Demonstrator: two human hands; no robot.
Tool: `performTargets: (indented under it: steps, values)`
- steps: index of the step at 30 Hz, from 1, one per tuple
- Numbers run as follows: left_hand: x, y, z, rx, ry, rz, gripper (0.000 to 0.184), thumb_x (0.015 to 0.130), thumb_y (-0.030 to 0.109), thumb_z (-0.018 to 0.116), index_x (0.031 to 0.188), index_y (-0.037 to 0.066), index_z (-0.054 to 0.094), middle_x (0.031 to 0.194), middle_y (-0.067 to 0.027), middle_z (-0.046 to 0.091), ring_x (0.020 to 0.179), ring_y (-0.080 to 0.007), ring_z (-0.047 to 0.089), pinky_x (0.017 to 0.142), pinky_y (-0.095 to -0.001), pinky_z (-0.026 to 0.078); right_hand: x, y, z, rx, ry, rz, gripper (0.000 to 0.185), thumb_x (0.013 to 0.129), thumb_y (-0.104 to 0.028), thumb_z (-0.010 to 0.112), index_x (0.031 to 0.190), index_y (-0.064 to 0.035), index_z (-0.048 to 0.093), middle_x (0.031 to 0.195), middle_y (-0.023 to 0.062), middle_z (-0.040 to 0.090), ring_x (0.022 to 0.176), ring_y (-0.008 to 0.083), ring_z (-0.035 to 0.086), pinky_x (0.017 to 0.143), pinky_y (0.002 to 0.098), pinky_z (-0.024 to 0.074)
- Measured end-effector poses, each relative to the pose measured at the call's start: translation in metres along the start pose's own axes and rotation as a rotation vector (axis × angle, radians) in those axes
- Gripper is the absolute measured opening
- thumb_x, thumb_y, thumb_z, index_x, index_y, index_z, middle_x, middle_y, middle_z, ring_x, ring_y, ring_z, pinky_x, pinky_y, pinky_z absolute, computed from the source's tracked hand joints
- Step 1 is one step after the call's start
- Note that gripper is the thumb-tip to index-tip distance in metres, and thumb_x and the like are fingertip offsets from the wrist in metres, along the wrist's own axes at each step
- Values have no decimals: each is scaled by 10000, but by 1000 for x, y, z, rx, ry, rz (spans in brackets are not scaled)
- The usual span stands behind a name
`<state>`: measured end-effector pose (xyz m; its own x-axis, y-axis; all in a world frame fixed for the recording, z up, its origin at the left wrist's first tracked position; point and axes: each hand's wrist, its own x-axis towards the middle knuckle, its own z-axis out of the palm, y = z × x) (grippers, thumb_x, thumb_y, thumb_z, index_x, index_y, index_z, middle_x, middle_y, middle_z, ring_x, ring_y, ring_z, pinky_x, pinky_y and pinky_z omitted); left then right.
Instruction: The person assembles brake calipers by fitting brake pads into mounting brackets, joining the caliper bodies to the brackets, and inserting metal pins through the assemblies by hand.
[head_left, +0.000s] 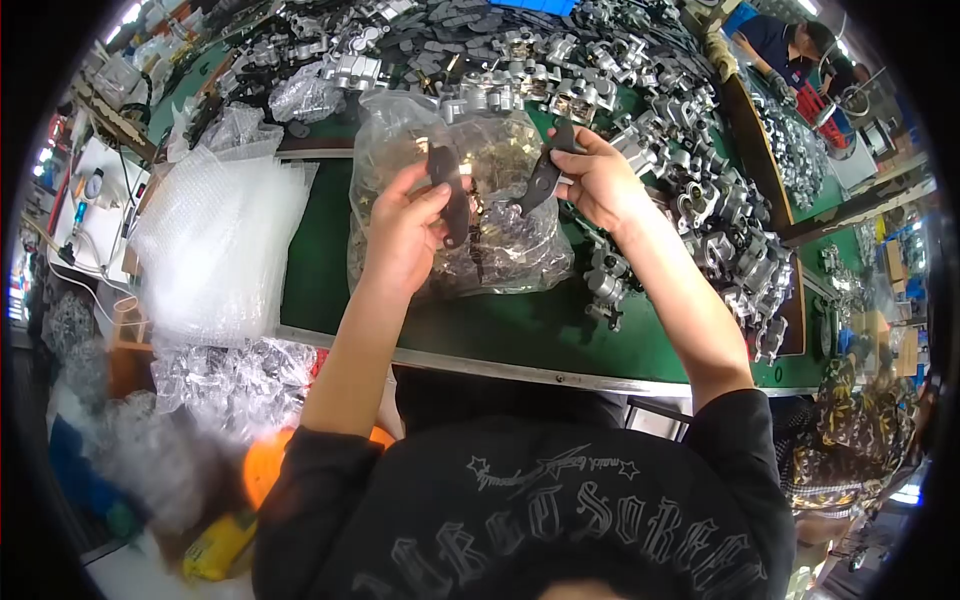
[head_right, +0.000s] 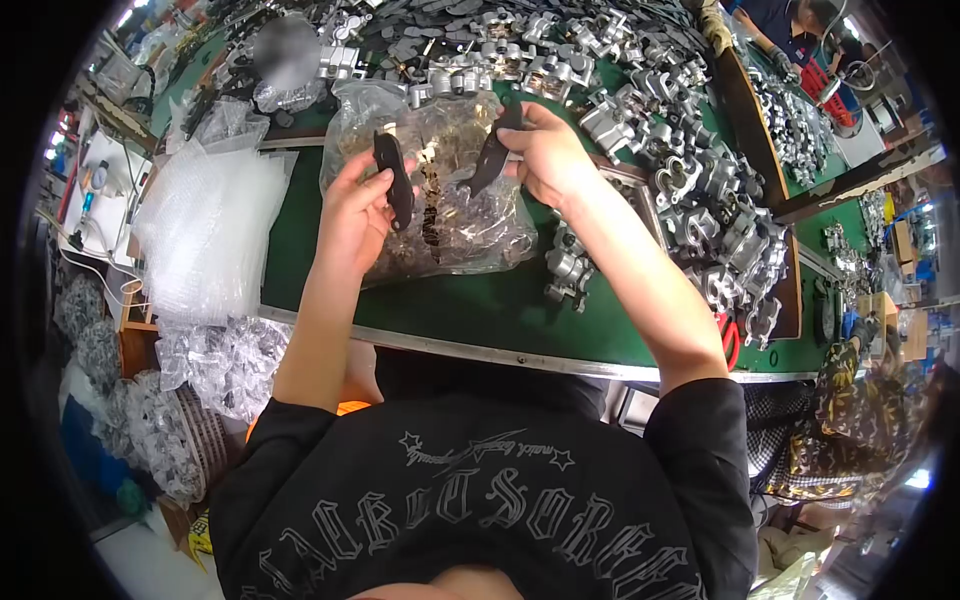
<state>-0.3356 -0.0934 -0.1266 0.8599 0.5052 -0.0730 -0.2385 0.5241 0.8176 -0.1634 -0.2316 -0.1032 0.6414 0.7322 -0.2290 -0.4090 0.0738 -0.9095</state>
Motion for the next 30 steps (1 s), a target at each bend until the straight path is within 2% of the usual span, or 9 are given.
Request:
performTargets:
  steps: [3, 6, 13, 16, 19, 23, 26, 28, 30]
  values:
    - [-5, -7, -2, 29, 31, -20, 282, 837, 57, 501, 1112, 10, 459, 934, -153, 576, 679, -176, 562, 595, -283, 463, 7, 12, -7, 84, 48, 36, 188, 842, 40, 425, 1018, -19, 452, 920, 76, 517, 816, 194, 570, 727, 371, 526]
    - [-7, -13, -7, -16, -27, -63, 273, 820, 47, 526, 1087, -4, 503, 900, -107, 601, 777, -138, 578, 635, -256, 468, 6, 20, -12, 124, 71, 39, 153, 845, 30, 439, 989, -20, 451, 912, 77, 514, 813, 199, 573, 760, 379, 522]
    - [-10, 7, 13, -15, -70, -127, 368, 842, 94, 448, 1190, -2, 377, 1085, -168, 530, 810, -209, 583, 659, -340, 494, -16, 21, -13, 137, 114, -30, 140, 855, 14, 433, 986, -25, 466, 975, 105, 548, 853, 193, 579, 750, 343, 529]
    - [-3, 10, 7, 0, -194, -137, 396, 834, 87, 442, 1208, -11, 360, 1098, -181, 526, 832, -218, 570, 680, -345, 483, -17, 23, -22, 109, 128, -25, 122, 856, 2, 445, 973, -20, 468, 932, 84, 545, 831, 177, 577, 740, 328, 530]
    - [12, 1, -10, -351, -514, -194, 374, 855, 113, 399, 1207, -14, 376, 1135, -192, 506, 976, -250, 519, 751, -352, 464, -13, 27, -22, 40, 129, -22, 111, 852, -5, 465, 963, -8, 459, 873, 59, 529, 791, 161, 574, 726, 310, 530]
    - [20, -10, 1, 9, -149, -13, 289, 874, 125, 424, 1117, -18, 486, 1079, -129, 540, 953, -175, 511, 810, -276, 420, -17, 21, -16, 87, 99, -70, 116, 849, 5, 466, 963, -7, 451, 859, 64, 535, 766, 166, 581, 714, 305, 534]
    - [35, -27, 1, 830, -79, 300, 242, 840, 111, 490, 1046, -1, 549, 997, -119, 594, 836, -194, 562, 745, -301, 434, -24, 16, -12, 119, 108, -80, 109, 846, 8, 472, 952, -11, 455, 837, 61, 537, 741, 167, 585, 700, 304, 538]
    - [41, -36, 9, 963, -73, 231, 171, 815, 101, 526, 939, 1, 587, 845, -154, 610, 781, -256, 591, 716, -323, 445, -24, 20, -15, 139, 154, -80, 105, 844, 8, 477, 945, -15, 460, 824, 57, 538, 727, 163, 587, 688, 301, 541]
    - [40, -37, 22, 1193, -115, 418, 149, 804, 107, 532, 876, -10, 588, 879, -180, 594, 835, -319, 571, 733, -357, 443, -23, 25, -25, 152, 163, -92, 104, 841, 2, 488, 940, -22, 465, 822, 52, 538, 721, 151, 586, 671, 293, 543]
